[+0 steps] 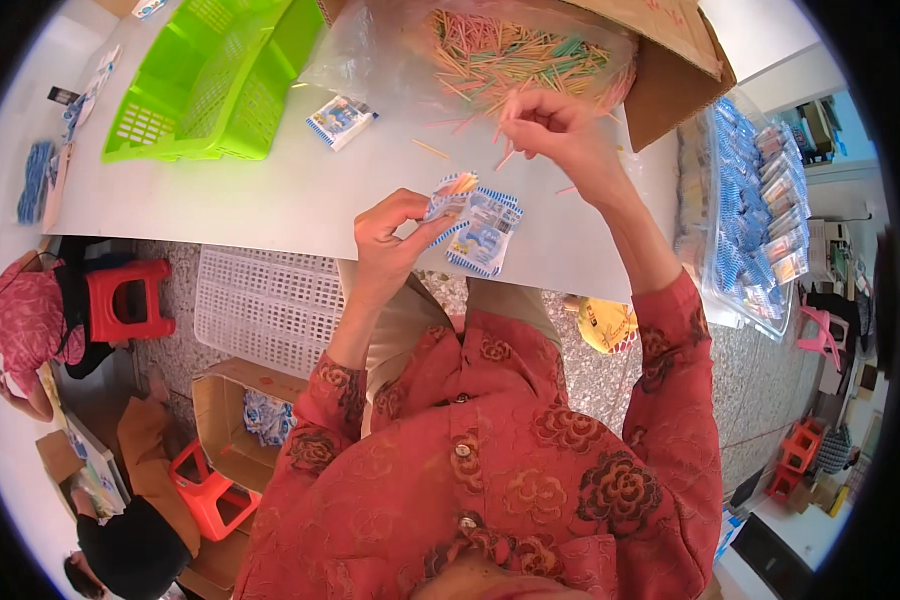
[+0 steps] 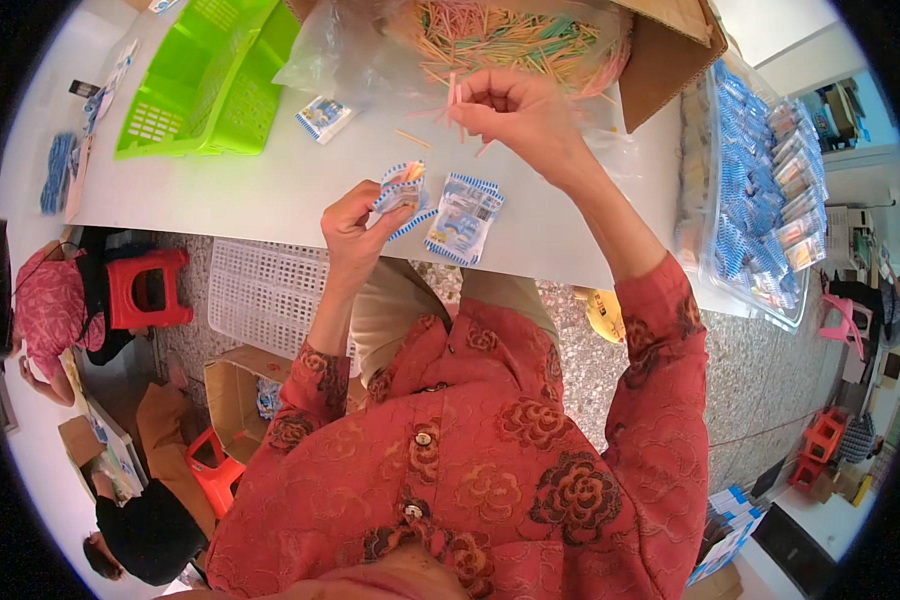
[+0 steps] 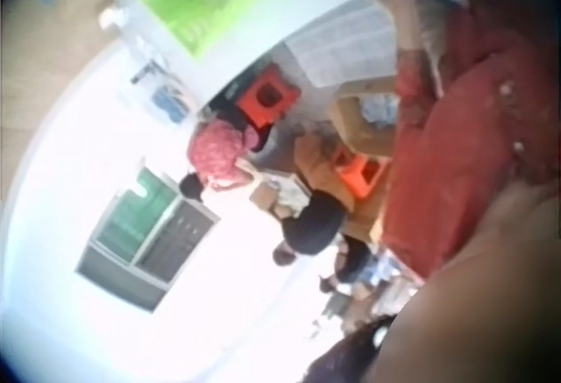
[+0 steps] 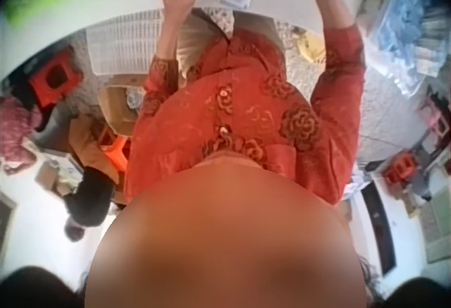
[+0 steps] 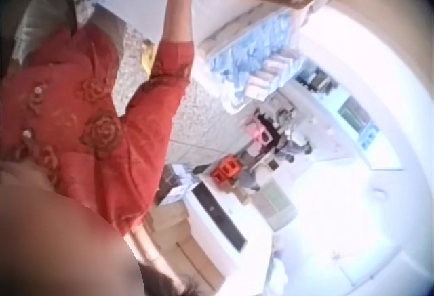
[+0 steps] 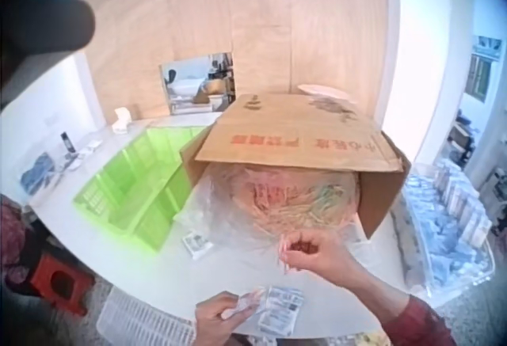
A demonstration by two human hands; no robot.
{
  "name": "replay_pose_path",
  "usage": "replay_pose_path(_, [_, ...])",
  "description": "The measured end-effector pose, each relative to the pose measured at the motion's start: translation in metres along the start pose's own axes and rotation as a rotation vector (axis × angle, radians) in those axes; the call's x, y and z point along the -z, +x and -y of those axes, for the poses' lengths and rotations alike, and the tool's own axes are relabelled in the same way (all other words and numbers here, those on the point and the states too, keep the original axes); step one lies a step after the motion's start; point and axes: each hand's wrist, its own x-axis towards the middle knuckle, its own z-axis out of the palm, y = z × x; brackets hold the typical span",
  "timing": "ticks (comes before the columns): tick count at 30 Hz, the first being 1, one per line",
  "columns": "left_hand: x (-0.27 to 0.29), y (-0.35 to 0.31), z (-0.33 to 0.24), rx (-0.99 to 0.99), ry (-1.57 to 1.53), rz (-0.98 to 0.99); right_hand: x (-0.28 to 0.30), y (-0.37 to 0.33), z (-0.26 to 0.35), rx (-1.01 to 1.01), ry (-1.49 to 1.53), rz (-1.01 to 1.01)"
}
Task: Packaging rubber bands into small plastic sachets and sealing them at a workbench.
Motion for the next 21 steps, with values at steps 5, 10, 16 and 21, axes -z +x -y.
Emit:
replay_pose_path(5, [-0.009,0.000,0.001,-0.022,0.014,0.069,-0.017,-0.021,0.013,0.191,0.392,0.018])
replay_pose_path(10, [-0.015,0.000,-0.006,-0.057,0.049,0.059,-0.022,-0.028,0.004,0.229,0.312,0.086])
replay_pose_path(16, [-0.016,0.001,-0.009,-0.056,0.067,0.069,-0.035,-0.033,-0.007,0.309,0.151,0.044])
replay_pose_path(21, [-0.009,-0.005,-0.008,-0.067,0.107,0.057,-0.026,-0.032,0.005,0.336,0.049,0.113])
